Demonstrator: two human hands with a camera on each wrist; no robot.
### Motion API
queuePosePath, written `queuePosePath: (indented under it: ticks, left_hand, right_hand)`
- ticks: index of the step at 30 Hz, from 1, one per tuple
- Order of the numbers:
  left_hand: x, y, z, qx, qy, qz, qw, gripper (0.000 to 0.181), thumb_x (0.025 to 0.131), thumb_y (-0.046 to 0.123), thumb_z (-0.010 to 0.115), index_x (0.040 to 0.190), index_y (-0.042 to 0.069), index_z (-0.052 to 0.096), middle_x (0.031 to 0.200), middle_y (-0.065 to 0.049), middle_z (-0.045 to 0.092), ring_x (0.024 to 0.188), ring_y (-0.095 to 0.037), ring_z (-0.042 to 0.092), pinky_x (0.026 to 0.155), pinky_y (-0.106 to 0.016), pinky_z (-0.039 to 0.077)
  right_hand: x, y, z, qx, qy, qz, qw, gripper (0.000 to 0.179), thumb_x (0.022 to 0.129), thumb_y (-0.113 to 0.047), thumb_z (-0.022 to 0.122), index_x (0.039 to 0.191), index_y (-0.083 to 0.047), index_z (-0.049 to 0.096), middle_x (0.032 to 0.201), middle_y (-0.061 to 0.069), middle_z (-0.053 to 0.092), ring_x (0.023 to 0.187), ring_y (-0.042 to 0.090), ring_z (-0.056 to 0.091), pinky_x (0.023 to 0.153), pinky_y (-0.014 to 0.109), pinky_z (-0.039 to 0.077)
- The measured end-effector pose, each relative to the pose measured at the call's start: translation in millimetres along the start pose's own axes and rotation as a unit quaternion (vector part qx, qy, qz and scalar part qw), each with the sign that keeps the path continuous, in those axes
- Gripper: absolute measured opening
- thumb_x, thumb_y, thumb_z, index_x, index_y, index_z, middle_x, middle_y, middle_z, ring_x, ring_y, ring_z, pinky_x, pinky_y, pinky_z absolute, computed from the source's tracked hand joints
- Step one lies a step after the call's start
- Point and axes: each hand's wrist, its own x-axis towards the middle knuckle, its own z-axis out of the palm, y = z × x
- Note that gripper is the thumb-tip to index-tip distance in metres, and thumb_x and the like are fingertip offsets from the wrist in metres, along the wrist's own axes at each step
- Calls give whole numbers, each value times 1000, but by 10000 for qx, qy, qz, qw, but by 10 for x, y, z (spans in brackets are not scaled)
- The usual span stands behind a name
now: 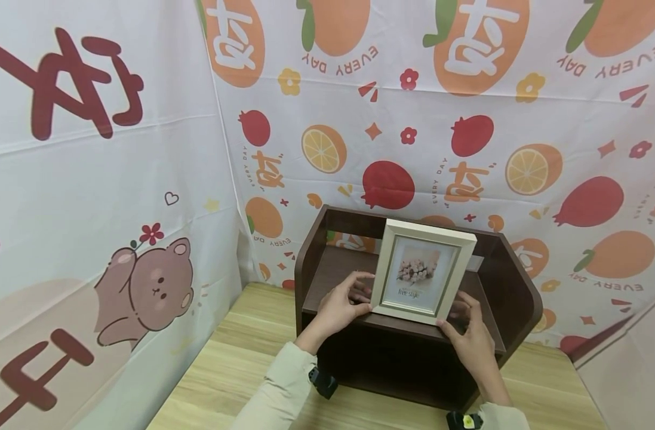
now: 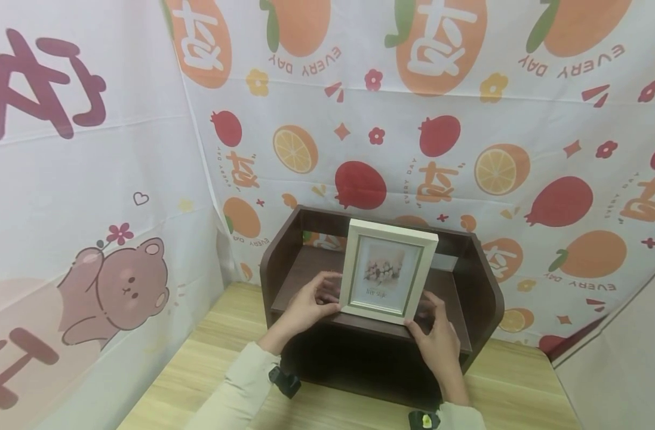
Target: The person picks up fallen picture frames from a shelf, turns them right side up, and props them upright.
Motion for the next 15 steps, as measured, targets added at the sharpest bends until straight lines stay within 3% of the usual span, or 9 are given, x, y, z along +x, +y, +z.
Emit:
queuePosePath:
  ticks: [5,9,15]
  left_hand:
    - [2,-2,-13,-123,-55,32,9999,48,87,19,72,130,33,53,111,2,63,97,-14,67,81,-35,51]
    - [3,-14,-20,-262,-102,42,9996,43,87,17,72,125,30,56,111,0,64,96,-15,67,80,-35,52]
    - [-19,-14,-36,-397,-174,-22,9991,38,87,17,72,121,29,58,111,0,64,97,-15,66,81,-34,52]
  right_hand:
    - [-23,4,-16,262,-28,87,9996,58,91,-17,67,138,-13,34,118,11,63,91,-20,41,78,27,40]
    - [-31,10,-14,509,-30,127,9986,53,93,-16,64,138,-11,34,117,9,61,90,-20,41,77,17,34]
    - [-33,-3,-7,516,-10,235,9984,50,94,-19,63,136,-10,38,116,10,62,88,-20,41,76,16,32]
